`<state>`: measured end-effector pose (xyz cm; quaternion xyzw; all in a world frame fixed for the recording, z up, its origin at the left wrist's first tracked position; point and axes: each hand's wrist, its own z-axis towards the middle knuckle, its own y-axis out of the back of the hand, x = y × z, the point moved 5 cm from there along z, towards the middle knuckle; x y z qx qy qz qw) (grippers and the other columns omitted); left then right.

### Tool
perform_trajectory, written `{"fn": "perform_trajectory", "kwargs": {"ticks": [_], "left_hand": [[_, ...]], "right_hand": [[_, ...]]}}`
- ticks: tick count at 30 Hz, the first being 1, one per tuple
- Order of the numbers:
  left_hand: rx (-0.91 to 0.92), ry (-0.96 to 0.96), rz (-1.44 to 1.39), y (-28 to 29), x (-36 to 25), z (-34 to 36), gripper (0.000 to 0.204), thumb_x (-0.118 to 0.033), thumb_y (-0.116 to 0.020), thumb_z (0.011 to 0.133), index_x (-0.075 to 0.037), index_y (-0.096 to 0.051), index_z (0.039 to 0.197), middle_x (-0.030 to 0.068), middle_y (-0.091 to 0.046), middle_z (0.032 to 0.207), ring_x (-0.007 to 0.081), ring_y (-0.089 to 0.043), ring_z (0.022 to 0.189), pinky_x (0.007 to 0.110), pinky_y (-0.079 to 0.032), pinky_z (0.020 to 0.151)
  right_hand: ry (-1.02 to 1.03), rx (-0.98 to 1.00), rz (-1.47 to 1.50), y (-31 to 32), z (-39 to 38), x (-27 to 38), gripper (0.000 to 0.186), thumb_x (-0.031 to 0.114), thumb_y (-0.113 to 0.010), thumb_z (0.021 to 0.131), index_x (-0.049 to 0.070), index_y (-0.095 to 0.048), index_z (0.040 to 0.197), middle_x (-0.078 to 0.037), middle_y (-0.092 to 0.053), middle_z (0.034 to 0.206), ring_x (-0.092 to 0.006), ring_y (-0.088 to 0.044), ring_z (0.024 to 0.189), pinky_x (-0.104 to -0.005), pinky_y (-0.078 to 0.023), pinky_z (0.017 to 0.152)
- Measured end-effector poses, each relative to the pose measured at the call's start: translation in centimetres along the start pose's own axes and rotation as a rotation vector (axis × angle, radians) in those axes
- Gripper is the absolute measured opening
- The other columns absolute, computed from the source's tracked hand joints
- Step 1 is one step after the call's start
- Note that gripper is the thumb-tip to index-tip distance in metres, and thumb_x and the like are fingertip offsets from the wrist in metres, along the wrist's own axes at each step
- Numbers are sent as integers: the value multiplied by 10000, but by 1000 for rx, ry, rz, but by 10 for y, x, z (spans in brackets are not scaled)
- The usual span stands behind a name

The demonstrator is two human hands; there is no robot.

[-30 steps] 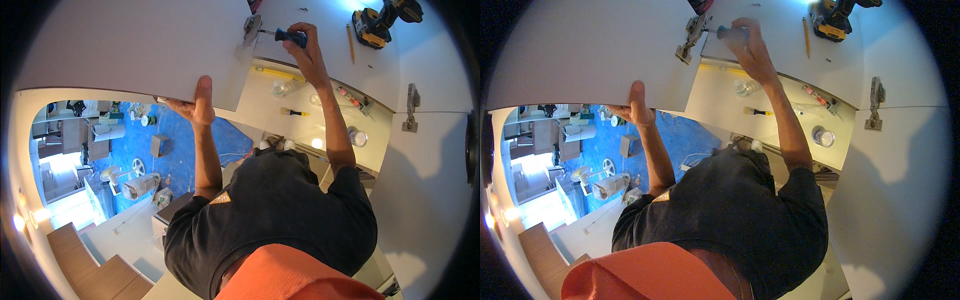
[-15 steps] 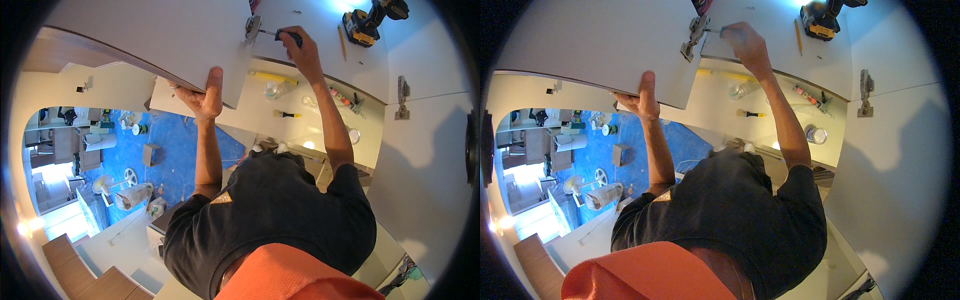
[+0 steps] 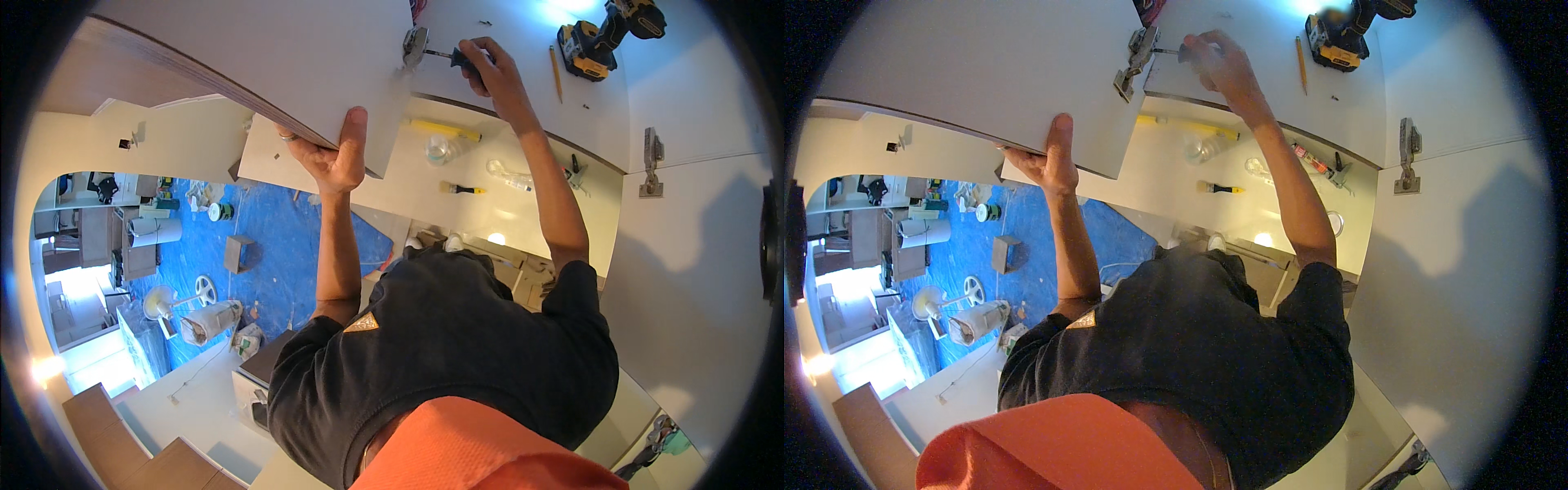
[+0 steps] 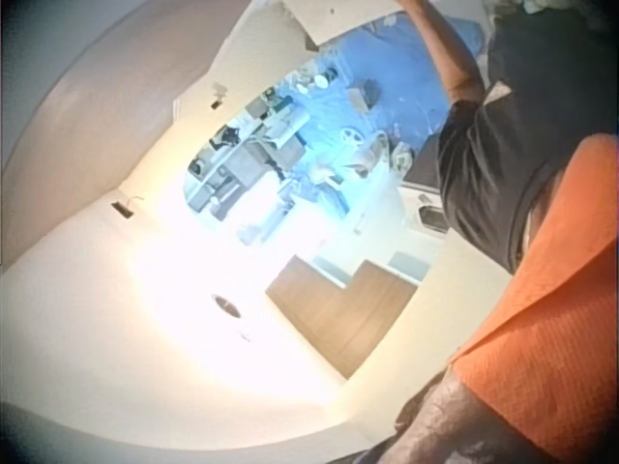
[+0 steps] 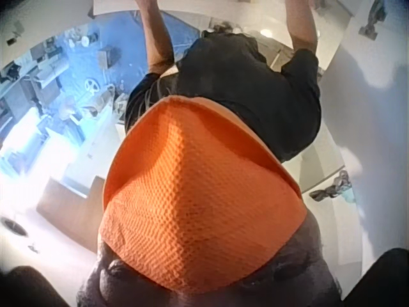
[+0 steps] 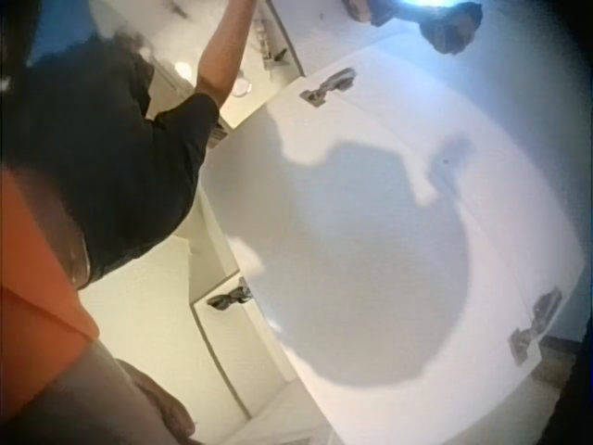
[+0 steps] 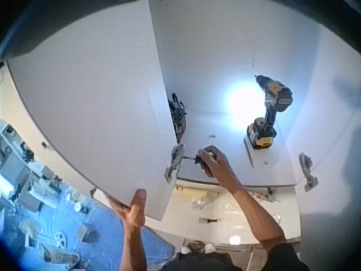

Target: The person installs hinges on a white cabinet door using a cordless drill and a manual screwdriver. They repeatedly open and close the door to check alignment while fastening screws into the hinge brackets.

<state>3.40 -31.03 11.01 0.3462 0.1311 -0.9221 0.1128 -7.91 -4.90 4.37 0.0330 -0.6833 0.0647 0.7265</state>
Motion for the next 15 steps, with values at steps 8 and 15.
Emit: {"fn": "perform_trajectory", "kwargs": {"ticks": [8,15], "left_hand": [[52,-90,73,1,-3,4,730,-65,-772,790,0,-349,1382,100,-538,1154,171,-546,1021,331,-473,912],[27,-16,-55,-3,-3,2,629,-53,-740,788,0,-397,1313,93,-520,1140,173,-517,1031,329,-437,929]], "right_hand": [[581,-140,-427,-11,-17,24,241,273,-666,956,42,-648,1022,-52,-671,857,-116,-612,643,-276,-511,600],[643,-95,-382,-8,-11,29,273,296,-668,975,42,-613,1060,-16,-639,807,-45,-540,583,-200,-418,515]]}}
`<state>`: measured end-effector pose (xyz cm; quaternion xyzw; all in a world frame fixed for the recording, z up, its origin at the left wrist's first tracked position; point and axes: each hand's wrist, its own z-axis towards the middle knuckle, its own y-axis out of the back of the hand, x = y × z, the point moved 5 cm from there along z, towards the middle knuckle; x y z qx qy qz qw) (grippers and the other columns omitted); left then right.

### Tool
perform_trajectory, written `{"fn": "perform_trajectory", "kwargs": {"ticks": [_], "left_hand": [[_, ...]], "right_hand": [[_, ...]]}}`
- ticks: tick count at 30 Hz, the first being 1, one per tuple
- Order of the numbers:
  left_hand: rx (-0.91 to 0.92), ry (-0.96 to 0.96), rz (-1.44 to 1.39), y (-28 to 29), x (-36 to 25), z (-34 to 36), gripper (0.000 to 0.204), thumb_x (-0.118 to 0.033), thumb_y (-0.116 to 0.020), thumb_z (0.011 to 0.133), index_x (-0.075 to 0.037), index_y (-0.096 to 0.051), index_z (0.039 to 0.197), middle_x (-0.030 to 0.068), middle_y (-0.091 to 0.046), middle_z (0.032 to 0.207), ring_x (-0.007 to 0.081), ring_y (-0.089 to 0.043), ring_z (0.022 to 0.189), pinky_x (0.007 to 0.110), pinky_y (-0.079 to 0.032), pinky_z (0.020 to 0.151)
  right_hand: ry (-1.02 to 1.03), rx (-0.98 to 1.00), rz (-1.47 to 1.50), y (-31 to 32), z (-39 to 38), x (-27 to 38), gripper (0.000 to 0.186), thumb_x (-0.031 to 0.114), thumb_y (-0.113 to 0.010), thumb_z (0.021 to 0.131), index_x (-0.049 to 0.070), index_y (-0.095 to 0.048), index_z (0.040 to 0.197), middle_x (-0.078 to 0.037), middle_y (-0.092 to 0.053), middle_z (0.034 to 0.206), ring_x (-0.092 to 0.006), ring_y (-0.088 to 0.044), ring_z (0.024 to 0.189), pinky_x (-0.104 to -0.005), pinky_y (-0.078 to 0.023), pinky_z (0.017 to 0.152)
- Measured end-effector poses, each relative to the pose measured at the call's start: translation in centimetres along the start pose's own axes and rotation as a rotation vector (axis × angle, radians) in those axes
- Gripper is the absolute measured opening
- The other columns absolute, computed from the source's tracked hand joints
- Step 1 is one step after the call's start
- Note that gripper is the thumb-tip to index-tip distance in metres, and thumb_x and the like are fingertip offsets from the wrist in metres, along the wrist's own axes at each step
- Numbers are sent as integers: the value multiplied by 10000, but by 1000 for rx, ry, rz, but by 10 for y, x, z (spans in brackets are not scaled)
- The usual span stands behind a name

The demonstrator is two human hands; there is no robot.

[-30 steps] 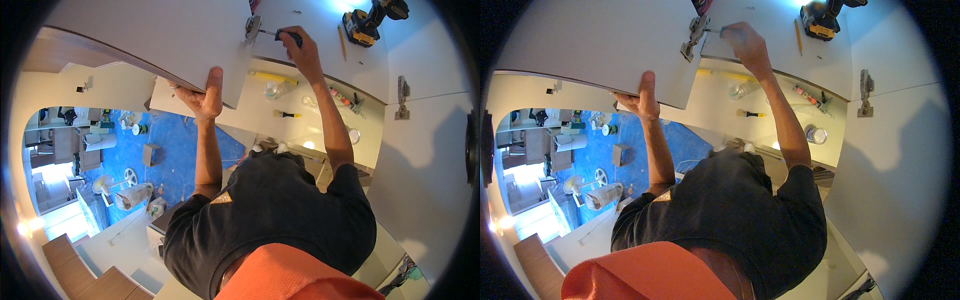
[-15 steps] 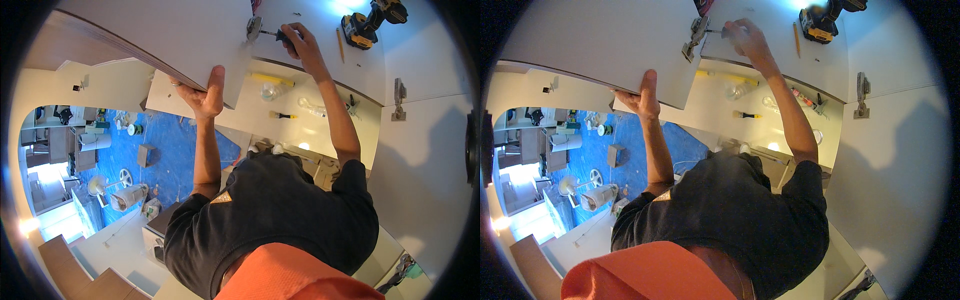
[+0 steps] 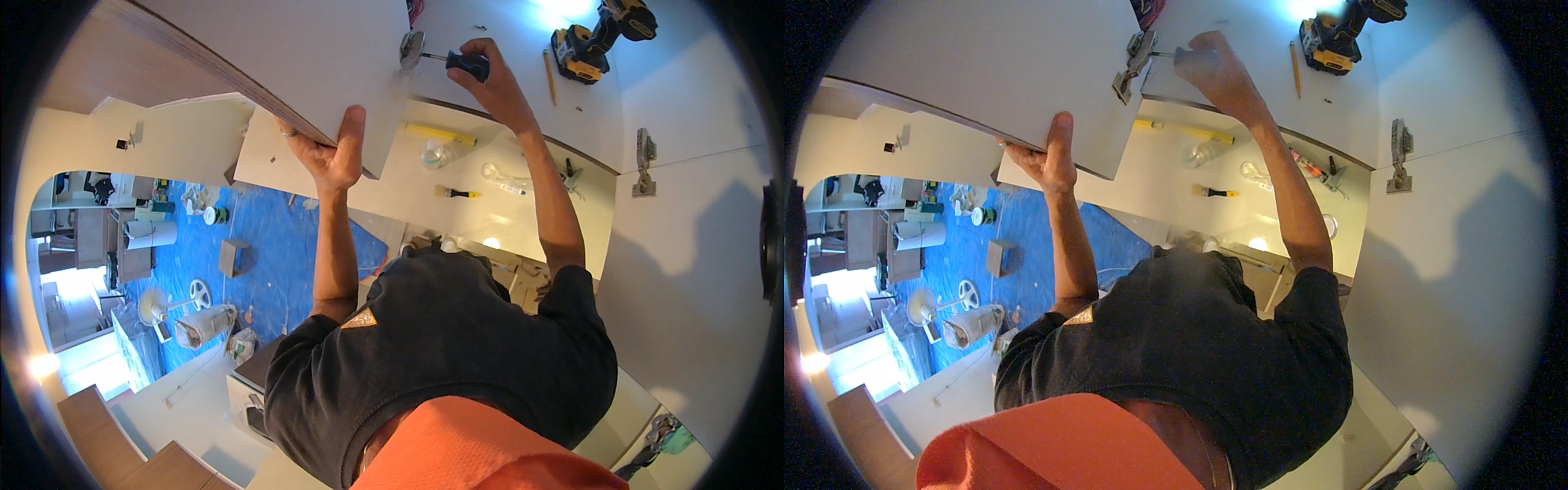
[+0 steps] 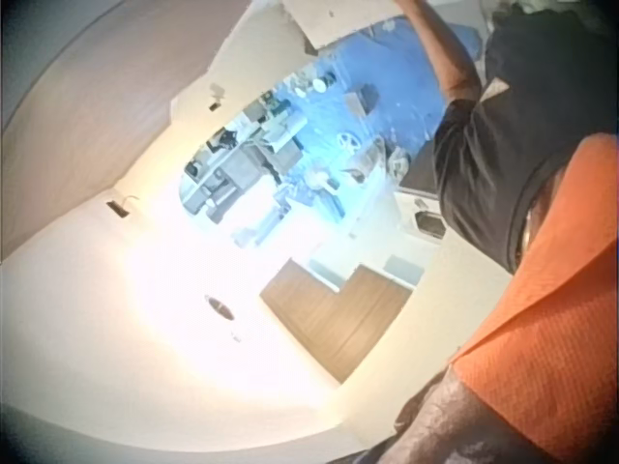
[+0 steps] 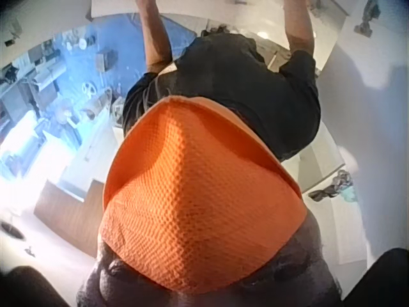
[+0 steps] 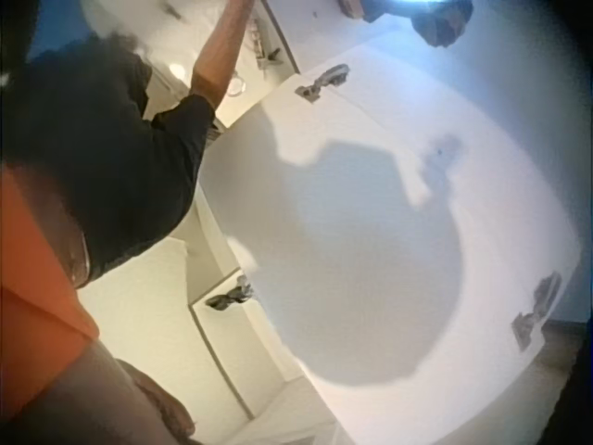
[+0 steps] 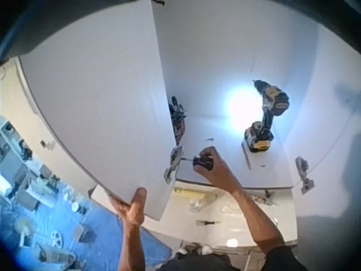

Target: The person installs hinges on a white cabinet door using a cordless drill and a manual screwdriver. They repeatedly open and close the door to check alignment while fastening screws into the hinge brackets.

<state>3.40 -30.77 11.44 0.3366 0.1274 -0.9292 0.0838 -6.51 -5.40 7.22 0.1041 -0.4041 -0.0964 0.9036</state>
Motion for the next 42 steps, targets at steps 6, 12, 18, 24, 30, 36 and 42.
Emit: {"fn": "perform_trajectory", "kwargs": {"ticks": [6,12,18,24,30,36,42], "left_hand": [[16,15,-9,-2,-7,2,602,-40,-713,798,0,-408,1315,100,-521,1141,178,-513,1037,337,-433,927],[130,213,-172,-26,-5,-10,711,9,-670,759,-13,-388,1412,176,-511,1321,271,-512,1222,432,-409,1044],[6,-326,208,-102,-22,-24,992,-23,-764,566,-181,-433,1488,245,-339,1517,490,-320,1410,594,-220,1171],[-169,-295,292,-146,-19,-25,945,-59,-776,565,-342,-497,1422,204,-326,1539,525,-317,1389,730,-191,1109],[-167,-274,373,-168,-5,-26,821,-67,-724,739,-372,-439,1446,137,-265,1596,437,-173,1498,677,-101,1178],[-208,-306,521,-187,8,-21,976,1,-740,631,-388,-413,1463,130,-221,1613,447,-157,1497,693,-104,1155],[-206,-296,594,-195,13,-20,884,-60,-672,782,-388,-312,1519,112,-138,1651,404,-121,1521,653,-72,1198]], "right_hand": [[-501,94,444,-6,-15,-29,300,325,-679,962,52,-610,1067,-14,-596,782,-49,-474,564,-187,-353,509],[-520,157,400,-7,-12,-43,294,297,-649,965,48,-631,1120,4,-567,889,-61,-426,616,-231,-345,546],[-491,-113,320,-17,-28,-33,319,279,-620,968,51,-618,1192,-2,-585,934,-66,-435,658,-252,-365,569],[-456,-162,237,-8,-43,-21,311,281,-606,973,53,-620,1184,-4,-585,917,-67,-433,651,-251,-361,565],[-441,-179,213,-3,-44,-16,304,284,-592,978,54,-623,1175,-7,-586,901,-68,-432,644,-250,-357,561],[-429,-187,197,0,-42,-12,298,286,-578,983,56,-625,1167,-9,-586,885,-68,-430,637,-248,-353,556],[-420,-196,196,0,-44,-8,294,289,-564,988,57,-627,1158,-11,-587,869,-69,-428,630,-247,-350,552]]}}
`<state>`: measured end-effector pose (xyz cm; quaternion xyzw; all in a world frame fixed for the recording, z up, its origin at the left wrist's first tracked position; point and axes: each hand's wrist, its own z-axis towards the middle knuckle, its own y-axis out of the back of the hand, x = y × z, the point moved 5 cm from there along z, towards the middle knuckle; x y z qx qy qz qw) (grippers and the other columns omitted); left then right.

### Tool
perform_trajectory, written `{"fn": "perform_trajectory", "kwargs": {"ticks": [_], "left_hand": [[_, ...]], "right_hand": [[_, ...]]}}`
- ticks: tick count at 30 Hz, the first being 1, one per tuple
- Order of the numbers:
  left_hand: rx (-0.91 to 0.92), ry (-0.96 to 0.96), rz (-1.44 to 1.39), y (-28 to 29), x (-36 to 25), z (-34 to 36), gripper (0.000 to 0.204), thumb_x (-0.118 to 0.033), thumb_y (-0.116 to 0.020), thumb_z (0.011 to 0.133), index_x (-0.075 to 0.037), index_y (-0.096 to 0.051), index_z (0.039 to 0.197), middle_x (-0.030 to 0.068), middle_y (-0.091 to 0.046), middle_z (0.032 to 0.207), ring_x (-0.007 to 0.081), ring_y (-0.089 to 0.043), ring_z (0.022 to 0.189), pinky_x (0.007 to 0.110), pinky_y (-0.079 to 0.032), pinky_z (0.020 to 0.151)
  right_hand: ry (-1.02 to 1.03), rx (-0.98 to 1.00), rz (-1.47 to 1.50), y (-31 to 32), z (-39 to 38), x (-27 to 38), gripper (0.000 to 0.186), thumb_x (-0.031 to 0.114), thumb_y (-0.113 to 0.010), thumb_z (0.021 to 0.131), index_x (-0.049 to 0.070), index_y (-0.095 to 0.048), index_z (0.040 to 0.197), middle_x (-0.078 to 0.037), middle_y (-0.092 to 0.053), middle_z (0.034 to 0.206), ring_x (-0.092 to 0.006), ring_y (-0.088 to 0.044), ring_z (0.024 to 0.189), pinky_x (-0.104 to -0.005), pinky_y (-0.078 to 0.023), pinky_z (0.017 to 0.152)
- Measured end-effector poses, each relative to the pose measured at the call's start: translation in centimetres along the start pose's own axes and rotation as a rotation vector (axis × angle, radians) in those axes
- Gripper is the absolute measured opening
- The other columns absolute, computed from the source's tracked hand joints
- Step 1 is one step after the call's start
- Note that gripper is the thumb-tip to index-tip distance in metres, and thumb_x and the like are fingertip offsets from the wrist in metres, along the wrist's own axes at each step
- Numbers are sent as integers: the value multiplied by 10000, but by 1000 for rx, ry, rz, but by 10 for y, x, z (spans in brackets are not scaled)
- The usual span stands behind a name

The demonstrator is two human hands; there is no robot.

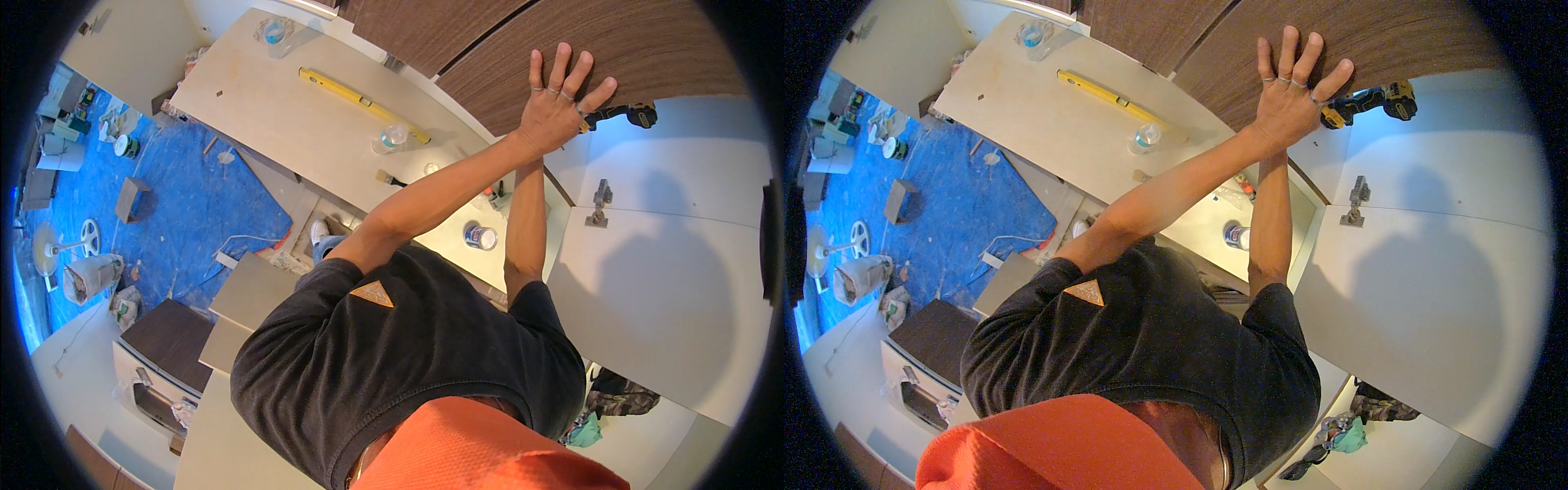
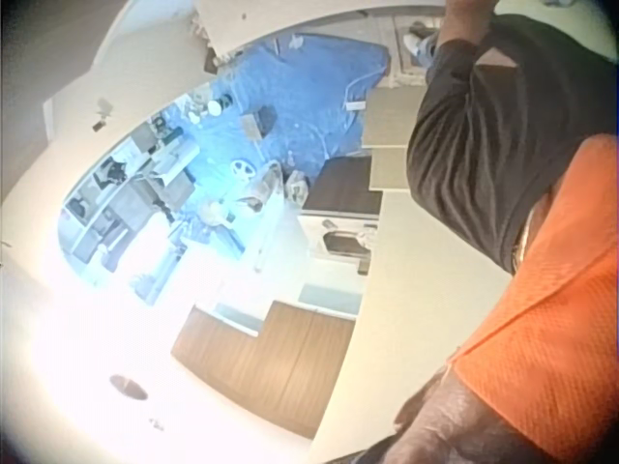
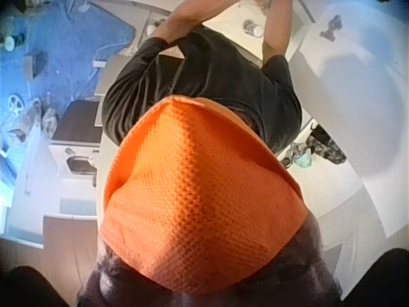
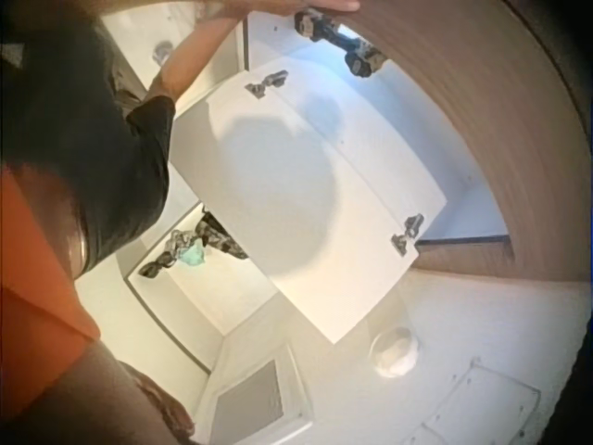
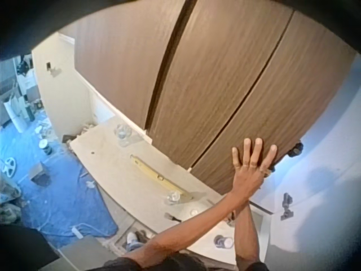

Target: The person installs hinges on a white cabinet door using a cordless drill and a manual screwdriver. They repeatedly open and close the door to check alignment while fastening screws into the hinge brackets.

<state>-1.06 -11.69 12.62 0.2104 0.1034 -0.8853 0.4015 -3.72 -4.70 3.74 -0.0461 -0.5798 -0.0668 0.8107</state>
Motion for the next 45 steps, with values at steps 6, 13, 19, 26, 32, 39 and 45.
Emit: {"fn": "perform_trajectory", "kwargs": {"ticks": [6,13,19,26,32,39,45], "left_hand": [[-6,-13,-4,0,3,2,881,-55,-689,774,-411,-342,1502,83,-144,1649,386,-73,1530,631,-41,1206],[121,1,-175,18,6,5,896,21,-717,683,-378,-469,1446,114,-192,1632,407,-85,1524,654,-31,1180],[205,22,-383,44,8,13,917,66,-734,630,-319,-515,1433,165,-187,1628,466,-76,1510,692,0,1160],[220,-124,-435,93,16,25,918,45,-669,619,-122,-423,1488,218,-236,1606,439,-218,1493,580,-187,1186],[352,55,-606,128,44,27,968,42,-601,630,-96,-320,1546,234,-245,1610,415,-250,1489,482,-208,1214],[264,264,-472,150,70,26,654,42,-651,815,-26,-356,1395,132,-509,1239,197,-508,1143,351,-413,1011],[245,280,-362,161,100,42,674,-53,-753,802,-6,-374,1357,121,-515,1207,203,-528,1093,380,-447,984]], "right_hand": [[3,2,-4,0,-2,4,291,291,-550,993,59,-629,1149,-13,-587,853,-70,-426,623,-246,-346,548],[13,-3,11,2,3,8,290,294,-534,998,60,-632,1139,-16,-588,834,-70,-423,615,-245,-341,543],[-2,40,27,0,16,12,291,297,-520,1003,62,-634,1131,-18,-589,818,-71,-421,608,-244,-337,539],[-54,178,25,-4,34,12,293,300,-504,1009,63,-636,1121,-21,-589,799,-72,-419,600,-242,-333,534],[-94,346,74,-10,44,12,271,301,-501,1018,70,-638,987,-19,-569,761,-56,-405,576,-229,-301,500],[33,363,89,-7,45,9,207,304,-567,1015,104,-618,1010,-17,-599,755,-41,-427,557,-200,-311,502],[-96,312,104,-7,45,4,204,295,-571,1014,98,-623,1021,-10,-604,759,-36,-435,574,-197,-329,515]]}}
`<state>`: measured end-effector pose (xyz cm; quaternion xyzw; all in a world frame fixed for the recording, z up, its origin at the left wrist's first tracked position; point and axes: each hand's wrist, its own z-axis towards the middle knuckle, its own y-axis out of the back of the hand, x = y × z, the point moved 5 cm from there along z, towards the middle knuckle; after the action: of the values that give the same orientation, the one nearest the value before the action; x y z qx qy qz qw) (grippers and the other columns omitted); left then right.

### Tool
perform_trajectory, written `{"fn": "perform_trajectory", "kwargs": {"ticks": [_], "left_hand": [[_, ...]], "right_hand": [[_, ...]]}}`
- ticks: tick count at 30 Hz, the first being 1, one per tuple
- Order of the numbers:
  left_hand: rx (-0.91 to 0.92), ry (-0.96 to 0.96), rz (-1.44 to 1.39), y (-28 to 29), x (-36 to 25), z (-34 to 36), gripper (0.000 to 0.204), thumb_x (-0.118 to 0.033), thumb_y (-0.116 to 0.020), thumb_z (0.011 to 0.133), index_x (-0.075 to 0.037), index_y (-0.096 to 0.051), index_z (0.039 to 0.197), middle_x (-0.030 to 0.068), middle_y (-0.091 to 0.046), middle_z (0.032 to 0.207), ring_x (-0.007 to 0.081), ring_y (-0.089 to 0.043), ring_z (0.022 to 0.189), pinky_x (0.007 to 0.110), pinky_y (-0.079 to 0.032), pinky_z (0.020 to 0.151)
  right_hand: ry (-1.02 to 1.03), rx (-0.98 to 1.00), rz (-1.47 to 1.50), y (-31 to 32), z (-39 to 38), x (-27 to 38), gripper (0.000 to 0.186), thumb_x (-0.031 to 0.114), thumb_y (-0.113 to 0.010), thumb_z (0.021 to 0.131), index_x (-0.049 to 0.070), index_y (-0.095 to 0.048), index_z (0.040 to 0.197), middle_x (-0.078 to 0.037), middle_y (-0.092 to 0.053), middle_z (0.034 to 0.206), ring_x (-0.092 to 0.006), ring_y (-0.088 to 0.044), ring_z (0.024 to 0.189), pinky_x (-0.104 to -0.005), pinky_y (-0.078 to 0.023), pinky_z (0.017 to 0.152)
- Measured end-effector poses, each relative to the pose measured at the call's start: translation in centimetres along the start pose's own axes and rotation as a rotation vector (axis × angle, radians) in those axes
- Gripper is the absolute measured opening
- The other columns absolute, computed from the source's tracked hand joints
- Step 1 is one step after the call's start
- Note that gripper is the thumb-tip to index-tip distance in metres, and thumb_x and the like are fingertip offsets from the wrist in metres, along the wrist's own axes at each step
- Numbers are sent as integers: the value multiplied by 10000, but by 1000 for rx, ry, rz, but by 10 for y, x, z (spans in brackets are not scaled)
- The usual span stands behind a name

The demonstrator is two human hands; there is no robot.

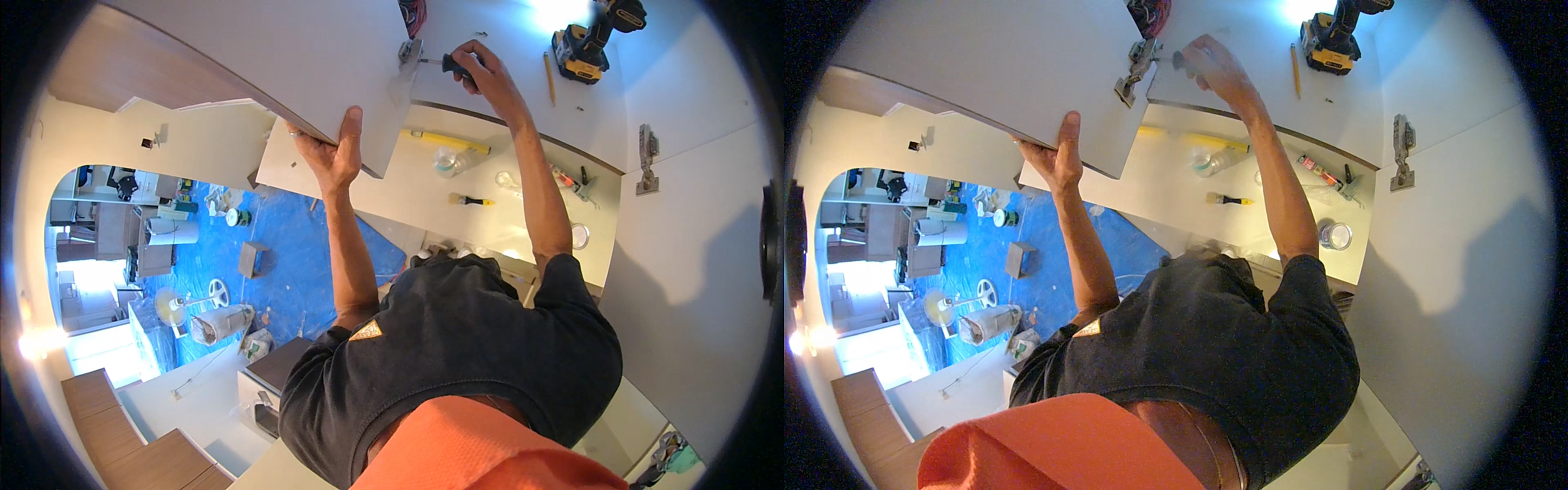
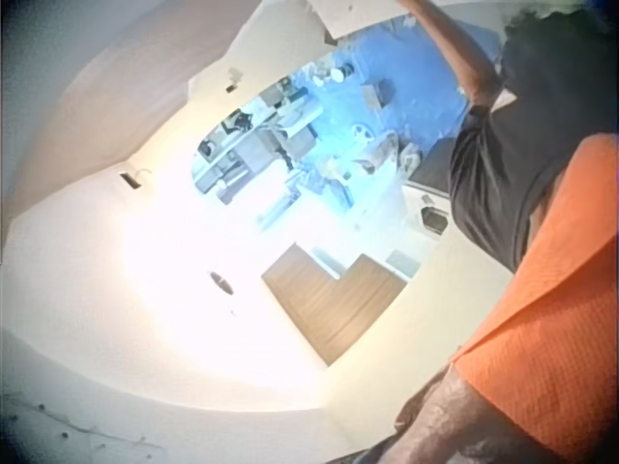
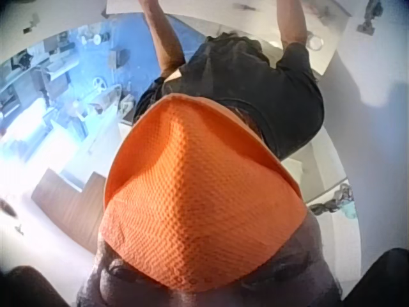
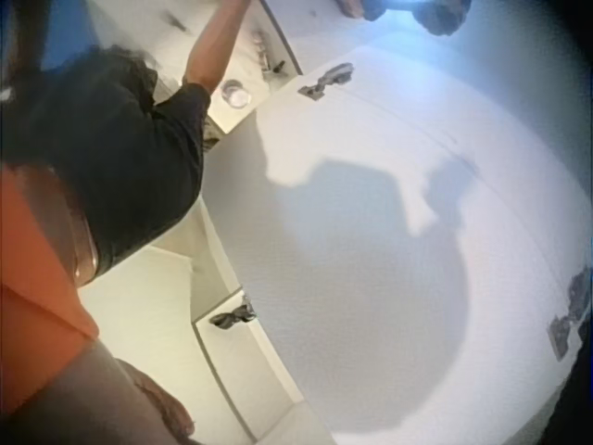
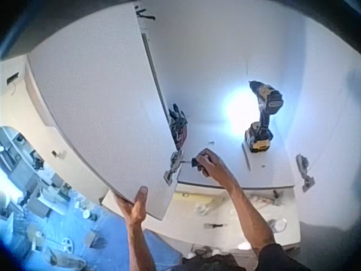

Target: The person installs hinges on a white cabinet door using a cordless drill and a manual screwdriver. They repeatedly open and close the door to check alignment while fastening screws into the hinge brackets.

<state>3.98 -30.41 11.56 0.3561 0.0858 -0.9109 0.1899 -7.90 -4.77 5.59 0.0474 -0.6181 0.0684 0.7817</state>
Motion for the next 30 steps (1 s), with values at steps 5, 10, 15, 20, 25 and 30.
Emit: {"fn": "perform_trajectory", "kwargs": {"ticks": [5,10,15,20,25,30], "left_hand": [[4,-51,35,4,1,2,571,-64,-771,789,4,-481,1276,98,-574,1112,190,-569,1009,361,-480,924],[42,-14,-11,4,-3,9,373,-81,-776,787,9,-585,1094,66,-625,969,161,-594,857,311,-497,803],[45,-20,-32,2,-3,11,301,-73,-771,784,5,-613,1028,64,-642,950,155,-605,836,295,-496,777],[2,-30,6,6,3,10,294,-51,-760,765,-8,-628,1025,63,-644,943,154,-600,827,314,-495,777],[19,-44,-9,6,4,8,303,-58,-754,759,-11,-631,1033,68,-636,965,157,-594,850,315,-487,791],[-15,-37,17,6,3,8,277,-86,-758,776,-11,-641,1016,54,-637,943,156,-592,840,307,-480,785]], "right_hand": [[4,-10,-37,0,-3,0,204,298,-580,1013,101,-630,1038,-3,-605,763,-32,-446,586,-194,-344,532],[20,-35,-49,0,-6,-3,209,305,-576,1017,106,-634,1045,5,-606,763,-33,-453,590,-192,-351,539],[-33,-13,-76,0,-4,-4,226,320,-572,1019,106,-632,1055,5,-605,759,-37,-459,587,-200,-362,541],[119,-5,-345,4,-3,-2,237,300,-610,1001,71,-627,1061,-1,-606,765,-88,-524,641,-245,-426,591],[668,-100,-475,1,-11,14,290,297,-693,912,67,-642,1082,-89,-700,881,-238,-666,836,-365,-520,779],[305,-75,-273,2,-14,1,278,284,-635,994,59,-599,1152,-35,-630,823,-137,-616,791,-274,-498,739]]}}
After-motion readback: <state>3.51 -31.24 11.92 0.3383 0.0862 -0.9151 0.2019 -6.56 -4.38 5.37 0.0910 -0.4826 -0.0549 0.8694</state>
